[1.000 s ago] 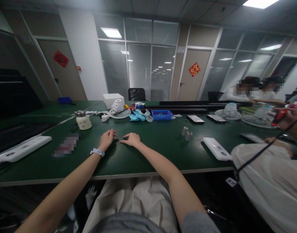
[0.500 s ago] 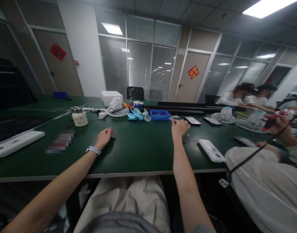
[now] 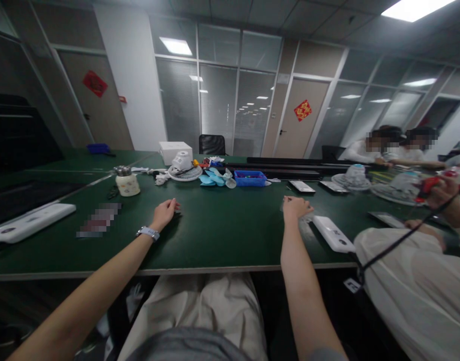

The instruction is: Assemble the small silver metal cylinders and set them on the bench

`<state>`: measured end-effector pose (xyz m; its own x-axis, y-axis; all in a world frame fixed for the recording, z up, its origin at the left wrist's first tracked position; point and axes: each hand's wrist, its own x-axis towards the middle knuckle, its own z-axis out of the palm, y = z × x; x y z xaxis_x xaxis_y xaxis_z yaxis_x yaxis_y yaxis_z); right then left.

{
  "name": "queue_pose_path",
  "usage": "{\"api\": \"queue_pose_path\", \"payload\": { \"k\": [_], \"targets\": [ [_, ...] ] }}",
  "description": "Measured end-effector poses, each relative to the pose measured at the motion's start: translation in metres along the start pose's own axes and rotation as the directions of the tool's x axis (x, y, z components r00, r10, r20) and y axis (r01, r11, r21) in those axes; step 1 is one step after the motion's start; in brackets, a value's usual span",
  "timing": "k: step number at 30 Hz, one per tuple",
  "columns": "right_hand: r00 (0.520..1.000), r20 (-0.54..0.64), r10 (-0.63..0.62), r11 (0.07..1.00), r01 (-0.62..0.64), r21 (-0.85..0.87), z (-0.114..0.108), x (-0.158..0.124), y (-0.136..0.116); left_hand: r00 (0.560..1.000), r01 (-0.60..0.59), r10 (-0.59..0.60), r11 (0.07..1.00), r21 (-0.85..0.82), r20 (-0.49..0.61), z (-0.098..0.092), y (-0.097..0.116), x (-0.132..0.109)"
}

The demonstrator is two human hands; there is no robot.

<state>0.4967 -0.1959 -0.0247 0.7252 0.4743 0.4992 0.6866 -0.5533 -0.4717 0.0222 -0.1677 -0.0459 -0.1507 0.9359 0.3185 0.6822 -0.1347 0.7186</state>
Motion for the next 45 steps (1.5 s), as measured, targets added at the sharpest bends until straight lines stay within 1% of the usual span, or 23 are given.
{"api": "queue_pose_path", "payload": {
  "k": [4, 8, 12, 15, 18, 20, 21, 23, 24, 25, 26, 28, 29, 31, 33, 35, 36, 38, 40, 41, 42, 44, 45],
  "targets": [
    [0.996, 0.052, 0.075, 0.994, -0.078, 0.071, -0.003, -0.007, 0.001, 1.0, -0.002, 0.002, 1.0, -0.002, 0.0, -0.001, 0.001, -0.001],
    [0.979, 0.046, 0.196, 0.957, -0.202, 0.21, -0.002, -0.029, 0.003, 1.0, -0.013, 0.013, 1.0, 0.004, -0.001, 0.001, -0.002, 0.001],
    [0.979, 0.105, 0.176, 0.954, -0.196, 0.227, 0.004, -0.049, 0.007, 1.0, -0.013, 0.013, 1.0, 0.019, 0.013, 0.003, -0.004, 0.003],
    [0.966, 0.124, 0.225, 0.939, -0.249, 0.238, 0.008, -0.051, 0.011, 1.0, -0.01, 0.01, 1.0, 0.025, 0.016, 0.002, -0.005, 0.003],
    [0.954, 0.107, 0.278, 0.913, -0.298, 0.28, 0.009, -0.049, 0.01, 1.0, -0.021, 0.021, 1.0, 0.018, 0.015, 0.001, -0.005, 0.002],
    [0.963, 0.104, 0.248, 0.898, -0.269, 0.348, 0.009, -0.055, -0.001, 1.0, -0.027, 0.027, 1.0, 0.0, 0.007, 0.002, -0.003, 0.001],
    [0.974, 0.112, 0.198, 0.889, -0.227, 0.398, 0.009, -0.062, -0.011, 0.999, -0.033, 0.033, 0.999, -0.017, -0.008, 0.004, 0.0, 0.0],
    [0.986, 0.161, 0.035, 0.845, -0.115, 0.522, 0.011, -0.085, -0.04, 0.997, -0.071, 0.067, 0.995, -0.071, -0.048, 0.011, 0.008, -0.003],
    [0.977, 0.205, -0.066, 0.808, -0.068, 0.586, 0.012, -0.1, -0.058, 0.992, -0.109, 0.102, 0.989, -0.103, -0.073, 0.016, 0.014, -0.005],
    [0.952, 0.255, -0.169, 0.763, -0.038, 0.646, 0.013, -0.115, -0.076, 0.986, -0.16, 0.152, 0.978, -0.132, -0.07, 0.022, 0.02, -0.007],
    [0.913, 0.302, -0.274, 0.711, -0.019, 0.703, 0.014, -0.131, -0.095, 0.976, -0.215, 0.209, 0.964, -0.155, -0.053, 0.028, 0.026, -0.01],
    [0.813, 0.346, -0.468, 0.594, 0.0, 0.804, 0.014, -0.159, -0.127, 0.95, -0.311, 0.314, 0.936, -0.167, -0.008, 0.04, 0.036, -0.015],
    [0.772, 0.342, -0.535, 0.544, 0.005, 0.839, 0.014, -0.17, -0.138, 0.934, -0.35, 0.357, 0.922, -0.168, 0.013, 0.045, 0.04, -0.018],
    [0.732, 0.316, -0.604, 0.49, 0.029, 0.871, 0.015, -0.183, -0.152, 0.91, -0.392, 0.41, 0.901, -0.187, 0.064, 0.051, 0.044, -0.022],
    [0.706, 0.322, -0.631, 0.507, 0.061, 0.86, 0.016, -0.189, -0.155, 0.893, -0.407, 0.434, 0.892, -0.198, 0.119, 0.053, 0.044, -0.025],
    [0.667, 0.33, -0.668, 0.53, 0.115, 0.84, 0.018, -0.192, -0.152, 0.875, -0.42, 0.451, 0.887, -0.192, 0.174, 0.054, 0.044, -0.025],
    [0.646, 0.315, -0.696, 0.528, 0.162, 0.834, 0.019, -0.193, -0.15, 0.863, -0.432, 0.466, 0.881, -0.192, 0.194, 0.054, 0.043, -0.025],
    [0.613, 0.239, -0.753, 0.498, 0.294, 0.816, 0.018, -0.196, -0.145, 0.847, -0.456, 0.495, 0.865, -0.21, 0.196, 0.056, 0.042, -0.025],
    [0.561, 0.151, -0.814, 0.449, 0.444, 0.775, 0.013, -0.2, -0.143, 0.859, -0.442, 0.488, 0.859, -0.257, 0.153, 0.059, 0.041, -0.023],
    [0.511, 0.118, -0.851, 0.413, 0.513, 0.753, 0.009, -0.203, -0.143, 0.879, -0.409, 0.459, 0.865, -0.291, 0.13, 0.06, 0.04, -0.022],
    [0.445, 0.092, -0.891, 0.363, 0.575, 0.733, 0.006, -0.206, -0.144, 0.903, -0.357, 0.414, 0.873, -0.331, 0.118, 0.062, 0.039, -0.021],
    [0.288, 0.052, -0.956, 0.241, 0.676, 0.696, 0.0, -0.211, -0.147, 0.943, -0.224, 0.305, 0.877, -0.426, 0.134, 0.063, 0.036, -0.018],
    [0.227, 0.043, -0.973, 0.196, 0.711, 0.676, -0.002, -0.213, -0.149, 0.954, -0.155, 0.256, 0.866, -0.476, 0.156, 0.063, 0.035, -0.017]
  ]
}}
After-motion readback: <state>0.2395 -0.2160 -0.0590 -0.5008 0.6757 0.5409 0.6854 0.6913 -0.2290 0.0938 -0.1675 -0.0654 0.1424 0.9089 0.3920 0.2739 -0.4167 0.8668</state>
